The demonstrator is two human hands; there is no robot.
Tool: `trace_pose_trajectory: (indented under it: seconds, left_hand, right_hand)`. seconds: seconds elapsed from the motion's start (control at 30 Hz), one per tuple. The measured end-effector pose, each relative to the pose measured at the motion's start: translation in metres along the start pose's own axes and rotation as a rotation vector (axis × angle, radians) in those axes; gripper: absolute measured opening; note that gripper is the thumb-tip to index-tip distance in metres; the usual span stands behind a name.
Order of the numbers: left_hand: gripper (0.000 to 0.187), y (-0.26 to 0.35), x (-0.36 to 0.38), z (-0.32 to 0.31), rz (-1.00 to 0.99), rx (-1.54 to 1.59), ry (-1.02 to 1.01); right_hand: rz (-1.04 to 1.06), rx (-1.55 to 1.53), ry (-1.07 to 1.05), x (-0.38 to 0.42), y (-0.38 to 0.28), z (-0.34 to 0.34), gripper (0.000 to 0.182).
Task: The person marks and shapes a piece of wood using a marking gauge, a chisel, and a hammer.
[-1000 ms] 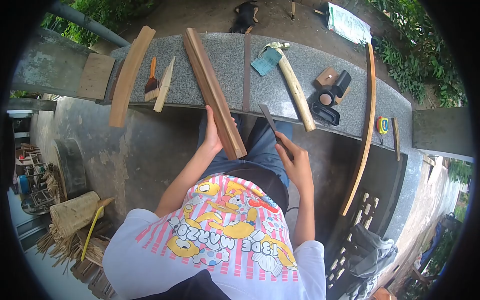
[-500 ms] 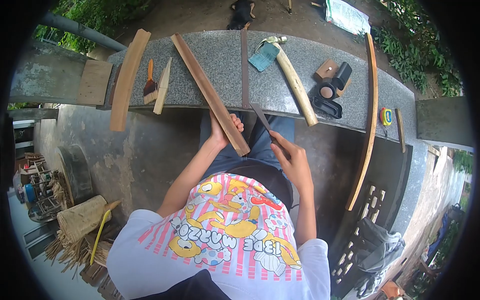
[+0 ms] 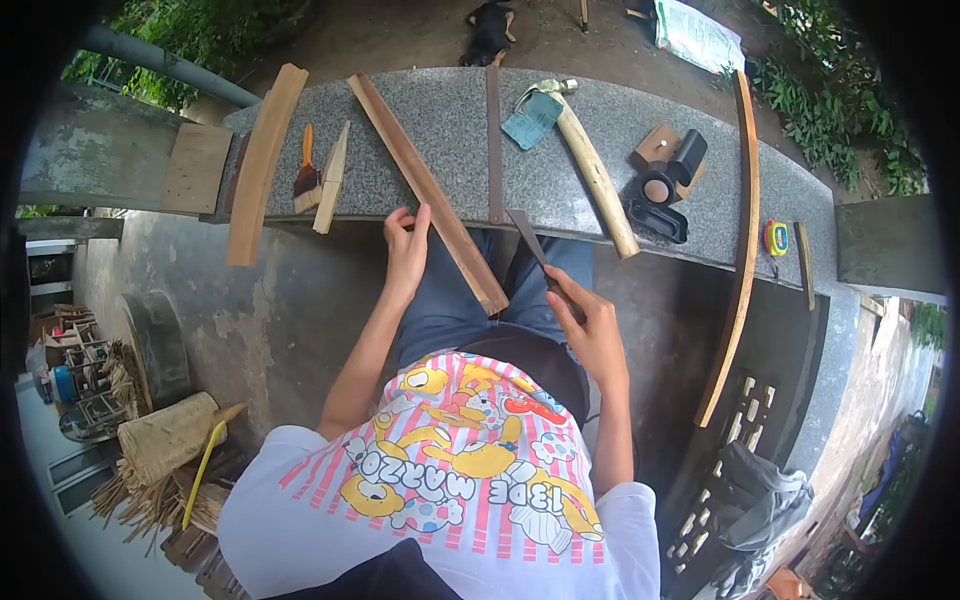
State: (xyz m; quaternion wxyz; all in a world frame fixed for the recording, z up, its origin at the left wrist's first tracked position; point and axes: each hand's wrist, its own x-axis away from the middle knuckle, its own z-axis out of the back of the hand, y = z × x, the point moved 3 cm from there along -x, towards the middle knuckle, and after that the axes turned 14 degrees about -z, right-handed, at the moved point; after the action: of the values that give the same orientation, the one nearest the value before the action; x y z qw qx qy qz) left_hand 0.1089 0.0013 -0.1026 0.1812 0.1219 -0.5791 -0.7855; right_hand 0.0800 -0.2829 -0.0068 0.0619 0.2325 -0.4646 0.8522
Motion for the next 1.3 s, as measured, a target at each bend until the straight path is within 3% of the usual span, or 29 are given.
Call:
trace_pose_trajectory:
  seconds: [0.03, 0.13, 0.2, 0.27, 0.43, 0.6, 0.63, 0.67, 0.83, 0.93, 1.0, 1.17, 1.23, 1.3]
  left_hand:
    - [0.081, 0.004, -0.004, 0.009, -0.190, -0.251, 0.107]
    - [0.087, 0.042, -0.043, 0.024, -0.395, -0.236, 0.246]
    - [0.101, 0.045, -0.093, 0.023, -0.436, -0.218, 0.240]
    - [0.115, 0.024, -0.149, 0.013, -0.359, -0.245, 0.226]
    - [0.093, -0.044, -0.225, -0.007, -0.274, -0.115, 0.302]
    - [0.073, -0.014, -0.228, -0.001, -0.343, 0.019, 0.414]
    - [0.090, 0.002, -0.230, 0.009, -0.284, 0.121, 0.292]
    - [0.091, 0.011, -0.238, 0.019, -0.376, 0.155, 0.349]
    - [0.095, 0.155, -0.184, 0.061, -0.670, 0.322, 0.415]
    - [0.097, 0.209, -0.154, 0.083, -0.830, 0.300, 0.414]
    - [0.100, 0.232, -0.135, 0.095, -1.039, 0.212, 0.490]
    - [0.098, 0.244, -0.077, 0.091, -1.141, 0.136, 0.547]
    - [0.092, 0.235, -0.055, 0.084, -1.088, 0.179, 0.608]
    - [0.090, 0.224, -0.039, 0.079, -1.083, 0.031, 0.686]
  right_hand:
    - [-0.001, -0.023, 0.018, 0.000, 0.001, 0.002, 0.034]
    - [-0.004, -0.049, 0.032, -0.003, 0.009, 0.003, 0.033]
    - [-0.028, -0.060, 0.022, 0.001, 0.002, 0.005, 0.033]
    - [-0.045, -0.070, 0.019, 0.003, -0.003, 0.007, 0.033]
    - [-0.022, -0.124, 0.045, 0.017, 0.004, 0.017, 0.033]
    - [0.004, -0.177, 0.142, 0.027, 0.015, 0.033, 0.033]
    - [-0.003, -0.181, 0.167, 0.028, 0.018, 0.039, 0.034]
    - [-0.014, -0.183, 0.186, 0.030, 0.022, 0.042, 0.034]
    - [-0.099, -0.331, 0.111, 0.028, 0.030, 0.044, 0.035]
    - [-0.024, -0.475, 0.021, 0.021, 0.025, 0.034, 0.035]
    - [0.072, -0.537, -0.106, 0.021, 0.011, 0.029, 0.033]
    - [0.121, -0.614, -0.395, 0.020, 0.002, 0.019, 0.026]
    - [0.151, -0.763, -0.547, 0.026, -0.009, 0.016, 0.030]
    - [0.160, -0.806, -0.587, 0.029, -0.012, 0.013, 0.035]
